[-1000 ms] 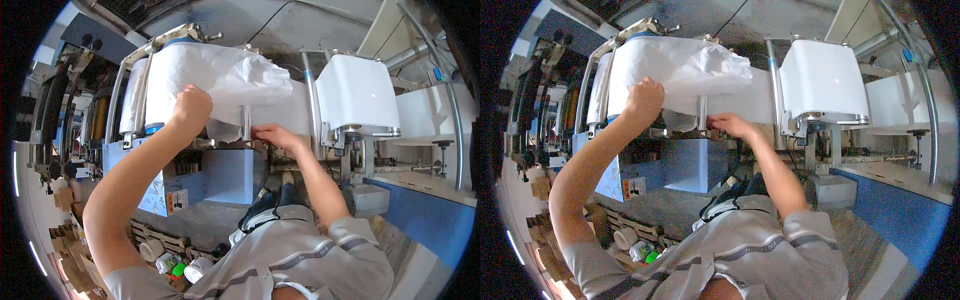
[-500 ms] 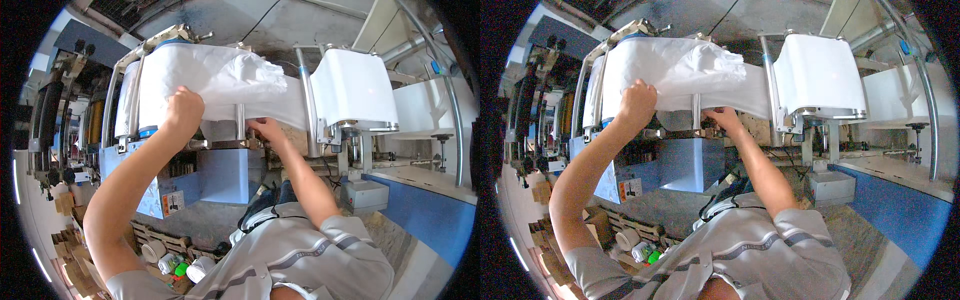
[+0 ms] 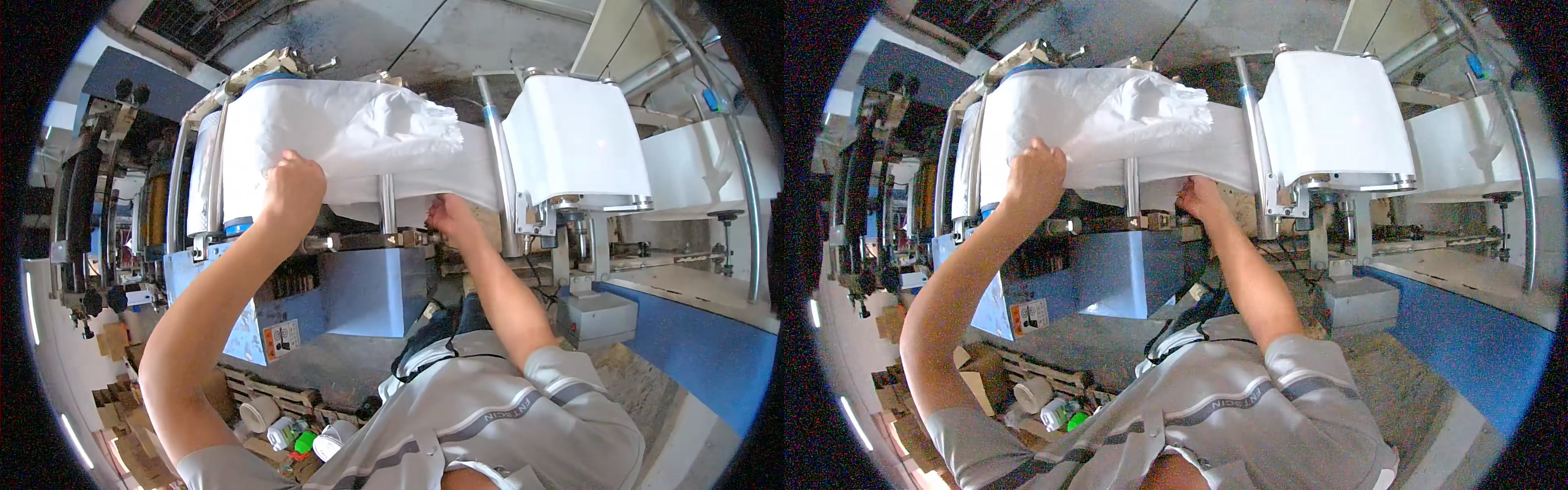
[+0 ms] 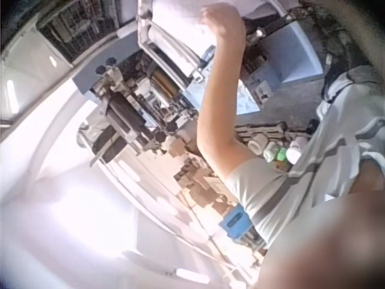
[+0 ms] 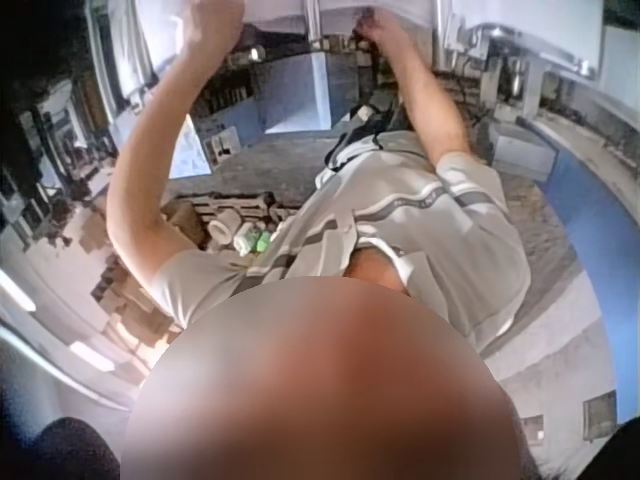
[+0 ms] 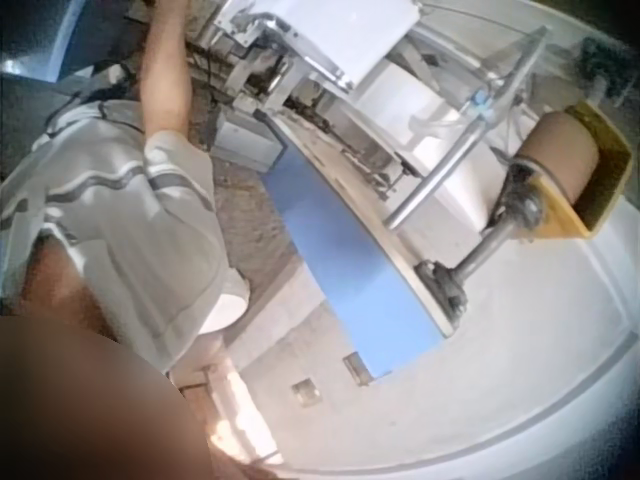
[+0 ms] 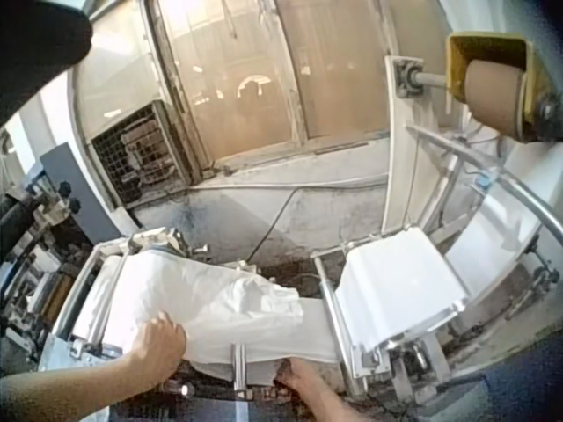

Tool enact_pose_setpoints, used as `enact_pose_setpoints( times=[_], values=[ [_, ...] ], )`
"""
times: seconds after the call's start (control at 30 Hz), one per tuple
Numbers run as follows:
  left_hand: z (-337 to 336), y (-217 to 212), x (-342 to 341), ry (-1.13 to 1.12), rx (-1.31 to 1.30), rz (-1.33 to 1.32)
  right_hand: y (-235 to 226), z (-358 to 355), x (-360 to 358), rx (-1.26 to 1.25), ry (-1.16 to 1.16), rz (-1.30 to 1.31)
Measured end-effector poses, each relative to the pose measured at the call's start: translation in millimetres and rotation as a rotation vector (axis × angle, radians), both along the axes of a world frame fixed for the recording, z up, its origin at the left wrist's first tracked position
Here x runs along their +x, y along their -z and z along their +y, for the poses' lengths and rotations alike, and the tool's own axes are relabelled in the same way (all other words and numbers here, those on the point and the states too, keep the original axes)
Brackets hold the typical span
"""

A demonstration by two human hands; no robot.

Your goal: Threading a large roll of white paper or fabric through an industrial processing machine and adjusting the roll position.

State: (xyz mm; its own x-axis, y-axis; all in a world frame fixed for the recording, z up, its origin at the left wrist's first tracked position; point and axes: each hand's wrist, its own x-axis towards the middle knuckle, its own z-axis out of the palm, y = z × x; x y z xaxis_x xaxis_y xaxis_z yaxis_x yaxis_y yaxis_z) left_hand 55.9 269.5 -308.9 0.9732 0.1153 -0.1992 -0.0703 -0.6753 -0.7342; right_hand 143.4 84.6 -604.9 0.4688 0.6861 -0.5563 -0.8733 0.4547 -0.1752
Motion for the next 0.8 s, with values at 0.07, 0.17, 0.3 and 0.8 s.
enact_pose_setpoints(
  times=[0.07, 0.17, 0.3, 0.8],
  values=[
    [5.5, -5.9, -9.4, -0.041, -0.011, 0.018, -51.5, 1.9, -15.7, -0.188, -0.079, -0.078],
    [0.4, -2.5, 0.1, 0.000, 0.020, 0.010, -10.7, -5.8, -6.6, -0.243, -0.197, -0.286],
    [6.3, -0.5, -7.9, -0.007, 0.045, 0.020, -18.0, 14.7, -3.7, -0.249, 0.167, -0.013],
    [-18.8, -26.4, 0.3, -0.134, -0.167, 0.087, -109.9, -75.3, -23.2, -0.773, -0.233, -1.299]
  ],
)
